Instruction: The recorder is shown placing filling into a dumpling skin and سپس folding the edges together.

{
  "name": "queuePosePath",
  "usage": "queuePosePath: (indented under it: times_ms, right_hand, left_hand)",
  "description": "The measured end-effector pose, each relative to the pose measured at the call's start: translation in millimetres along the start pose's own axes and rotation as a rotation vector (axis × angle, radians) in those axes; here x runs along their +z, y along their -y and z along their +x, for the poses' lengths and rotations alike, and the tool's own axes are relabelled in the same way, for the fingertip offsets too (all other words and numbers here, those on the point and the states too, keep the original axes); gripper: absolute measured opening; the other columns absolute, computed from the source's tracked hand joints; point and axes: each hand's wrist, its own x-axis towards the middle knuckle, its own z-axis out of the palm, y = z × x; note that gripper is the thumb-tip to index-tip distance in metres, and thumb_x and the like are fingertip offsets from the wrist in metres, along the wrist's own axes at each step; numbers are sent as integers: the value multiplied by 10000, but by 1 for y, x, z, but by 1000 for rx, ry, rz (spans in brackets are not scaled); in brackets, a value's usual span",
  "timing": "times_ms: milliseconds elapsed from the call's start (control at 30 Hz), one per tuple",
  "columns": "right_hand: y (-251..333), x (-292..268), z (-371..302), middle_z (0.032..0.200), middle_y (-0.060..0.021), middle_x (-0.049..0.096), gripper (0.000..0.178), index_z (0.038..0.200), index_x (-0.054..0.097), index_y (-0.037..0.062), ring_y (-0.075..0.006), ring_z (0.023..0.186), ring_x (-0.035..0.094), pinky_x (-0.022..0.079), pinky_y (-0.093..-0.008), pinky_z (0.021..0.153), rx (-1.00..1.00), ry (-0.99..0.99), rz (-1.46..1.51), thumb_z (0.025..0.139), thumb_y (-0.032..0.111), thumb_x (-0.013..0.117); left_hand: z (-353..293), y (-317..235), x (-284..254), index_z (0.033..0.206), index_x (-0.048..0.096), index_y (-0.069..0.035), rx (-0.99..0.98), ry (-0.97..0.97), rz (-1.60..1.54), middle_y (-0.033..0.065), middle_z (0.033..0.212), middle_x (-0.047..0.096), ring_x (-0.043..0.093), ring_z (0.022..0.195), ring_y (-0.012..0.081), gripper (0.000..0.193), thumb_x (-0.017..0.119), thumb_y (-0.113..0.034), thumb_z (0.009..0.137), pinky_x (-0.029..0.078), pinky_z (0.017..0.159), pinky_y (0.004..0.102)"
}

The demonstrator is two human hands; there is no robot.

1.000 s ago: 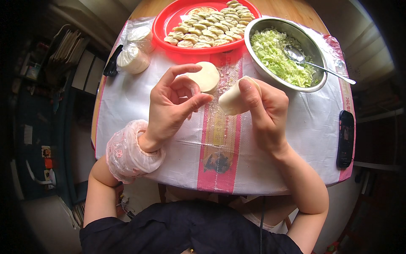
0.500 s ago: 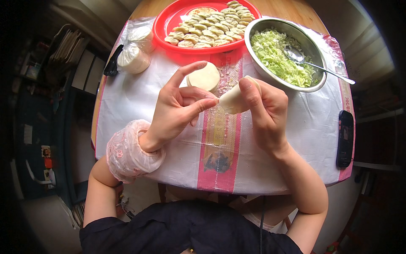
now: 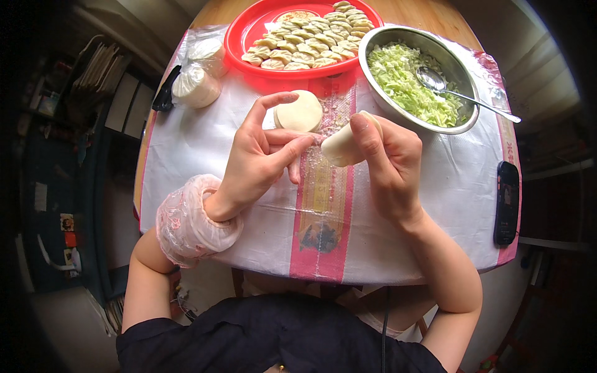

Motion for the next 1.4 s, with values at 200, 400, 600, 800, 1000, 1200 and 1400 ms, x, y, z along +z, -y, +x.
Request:
queuePosePath:
  times_ms: [200, 400, 600, 800, 1000, 1200, 1400]
  right_hand:
    - [-3, -3, 0, 705, -42, 632, 363, 815, 636, -47, -63, 639, 568, 436, -211, 578, -5, 11, 1, 1013, 211, 476]
    - [-2, -1, 0, 716, -46, 636, 362, 822, 638, -53, -64, 651, 570, 440, -210, 588, -6, 21, 21, 1012, 210, 477]
    - [-1, -2, -1, 719, -50, 639, 361, 831, 642, -56, -67, 650, 573, 444, -211, 591, -1, 16, 20, 1012, 209, 478]
    - [1, -1, 0, 720, -57, 644, 360, 830, 644, -58, -74, 647, 578, 454, -216, 592, 1, 30, 18, 1011, 207, 481]
    - [2, 0, 0, 719, -61, 647, 357, 820, 646, -57, -77, 641, 584, 462, -219, 587, 8, 34, 31, 1008, 200, 486]
    - [0, -1, 0, 718, -63, 647, 359, 813, 645, -58, -78, 643, 586, 462, -221, 586, 7, 50, 24, 1007, 200, 489]
    - [1, 0, 0, 717, -64, 645, 359, 806, 644, -59, -80, 639, 582, 457, -222, 583, 5, 52, 24, 1006, 196, 491]
  left_hand:
    - [-1, -4, 4, 1287, 371, -20, 23, -41, 67, 156, 892, 712, 640, 654, 98, 494, 647, -7, 878, 510, 540, 212]
    - [-1, -1, 0, 1263, 413, -38, 94, -67, 198, 103, 830, 700, 634, 696, 81, 565, 745, -31, 806, 489, 600, 190]
    - [0, 1, 2, 1257, 405, -47, 126, -110, 252, 49, 827, 649, 587, 669, 55, 603, 769, -33, 776, 468, 614, 182]
    - [2, 5, -5, 1328, 355, -59, 94, -104, 143, 30, 809, 602, 593, 738, 66, 606, 681, 23, 823, 469, 649, 190]
    - [0, 1, -1, 1366, 304, -66, 111, -94, 250, 33, 824, 612, 593, 737, 61, 686, 686, 29, 803, 469, 663, 183]
    - [2, 2, 3, 1351, 306, -48, 101, -129, 145, 69, 878, 641, 585, 689, 66, 664, 654, 53, 794, 463, 649, 195]
    - [2, 3, -4, 1348, 295, -44, 47, -91, -50, 89, 931, 631, 572, 664, 65, 553, 571, 33, 875, 451, 621, 188]
